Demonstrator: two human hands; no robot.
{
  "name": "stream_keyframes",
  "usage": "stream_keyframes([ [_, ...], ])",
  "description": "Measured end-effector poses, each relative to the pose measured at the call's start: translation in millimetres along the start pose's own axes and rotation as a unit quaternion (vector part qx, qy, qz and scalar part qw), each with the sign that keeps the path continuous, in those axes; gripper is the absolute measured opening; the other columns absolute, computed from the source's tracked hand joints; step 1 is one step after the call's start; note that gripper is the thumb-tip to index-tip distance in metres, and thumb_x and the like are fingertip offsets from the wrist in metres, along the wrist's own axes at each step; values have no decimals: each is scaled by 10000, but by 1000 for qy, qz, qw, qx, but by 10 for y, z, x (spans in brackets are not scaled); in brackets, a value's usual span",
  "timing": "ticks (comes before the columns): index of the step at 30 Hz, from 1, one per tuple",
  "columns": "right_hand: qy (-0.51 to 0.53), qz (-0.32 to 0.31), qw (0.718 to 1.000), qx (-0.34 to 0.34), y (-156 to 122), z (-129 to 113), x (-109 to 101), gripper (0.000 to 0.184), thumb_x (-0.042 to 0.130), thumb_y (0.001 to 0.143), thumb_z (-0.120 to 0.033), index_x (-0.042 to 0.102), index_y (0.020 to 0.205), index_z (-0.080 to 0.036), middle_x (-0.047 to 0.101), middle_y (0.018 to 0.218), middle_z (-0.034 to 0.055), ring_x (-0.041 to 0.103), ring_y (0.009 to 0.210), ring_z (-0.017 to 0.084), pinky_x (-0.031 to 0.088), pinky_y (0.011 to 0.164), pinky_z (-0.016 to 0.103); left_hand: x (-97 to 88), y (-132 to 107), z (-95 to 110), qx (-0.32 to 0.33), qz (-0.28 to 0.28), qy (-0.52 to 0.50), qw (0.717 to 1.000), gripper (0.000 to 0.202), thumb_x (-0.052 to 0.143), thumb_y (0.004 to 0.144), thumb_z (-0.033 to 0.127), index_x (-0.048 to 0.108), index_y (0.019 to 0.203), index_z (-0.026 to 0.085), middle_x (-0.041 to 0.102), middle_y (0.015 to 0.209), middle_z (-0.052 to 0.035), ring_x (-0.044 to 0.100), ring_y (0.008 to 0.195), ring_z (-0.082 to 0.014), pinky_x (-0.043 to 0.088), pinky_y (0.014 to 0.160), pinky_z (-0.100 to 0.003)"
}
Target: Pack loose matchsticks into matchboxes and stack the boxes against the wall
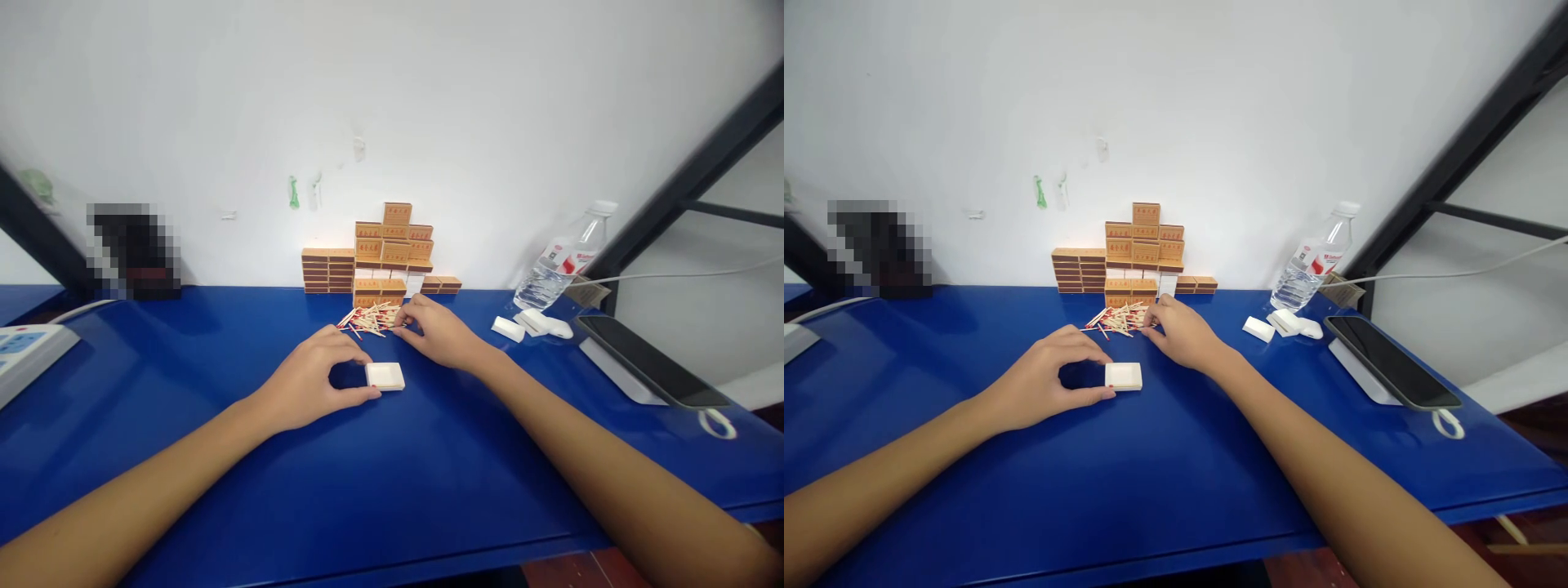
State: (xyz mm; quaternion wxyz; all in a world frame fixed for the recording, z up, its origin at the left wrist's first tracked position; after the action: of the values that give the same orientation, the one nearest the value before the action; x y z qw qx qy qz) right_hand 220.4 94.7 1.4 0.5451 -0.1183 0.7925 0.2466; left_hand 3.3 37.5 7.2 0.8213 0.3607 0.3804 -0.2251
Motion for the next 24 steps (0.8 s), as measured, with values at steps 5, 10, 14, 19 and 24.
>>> stream_keyframes([
  [5,-9,-27,999,-14,-26,40,4,106,573,1003,-206,645,939,-163,603,1011,87,599,885,200,478,834,335,-3,-3,-11,6,2,0,1000,280,821,857,426,776,1063,242,759,1010,-41,654,959,-230,544,881,-414],
  [10,14,-21,1000,-14,-152,0,-137,111,527,1021,-208,606,949,-179,592,989,79,582,835,198,474,777,332,1,-7,-50,3,12,3,1000,281,808,867,440,766,1051,233,757,996,-44,645,957,-234,538,871,-413],
  [14,87,-45,994,-51,-262,-254,-270,150,502,1048,-244,585,933,-195,596,1005,65,571,860,185,473,782,317,9,-10,-90,-16,11,13,1000,281,805,867,448,760,1042,233,757,996,-34,643,959,-234,532,880,-420],
  [19,95,-114,985,-85,-358,-527,-190,155,487,1063,-236,603,968,-197,611,1043,66,587,909,189,477,803,317,9,-1,-71,-4,14,9,1000,275,799,878,436,753,1049,226,764,1003,-38,646,974,-235,536,869,-404],
  [24,79,-123,985,-87,-384,-555,-127,125,518,1051,-219,618,985,-185,607,1069,76,583,908,189,465,796,324,-5,9,-31,14,17,15,1000,258,794,886,414,748,1046,217,761,991,-44,640,954,-236,532,855,-401],
])
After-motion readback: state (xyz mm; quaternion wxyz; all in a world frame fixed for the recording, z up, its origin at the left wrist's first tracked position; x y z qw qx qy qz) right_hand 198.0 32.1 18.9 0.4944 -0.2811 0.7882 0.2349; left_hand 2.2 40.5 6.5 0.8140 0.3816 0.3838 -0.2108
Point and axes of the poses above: each hand's wrist, its own y-axis towards the middle knuckle, its own x-axis out of the palm, z = x × y, the point moved 4 cm from there along y, towards the middle knuckle
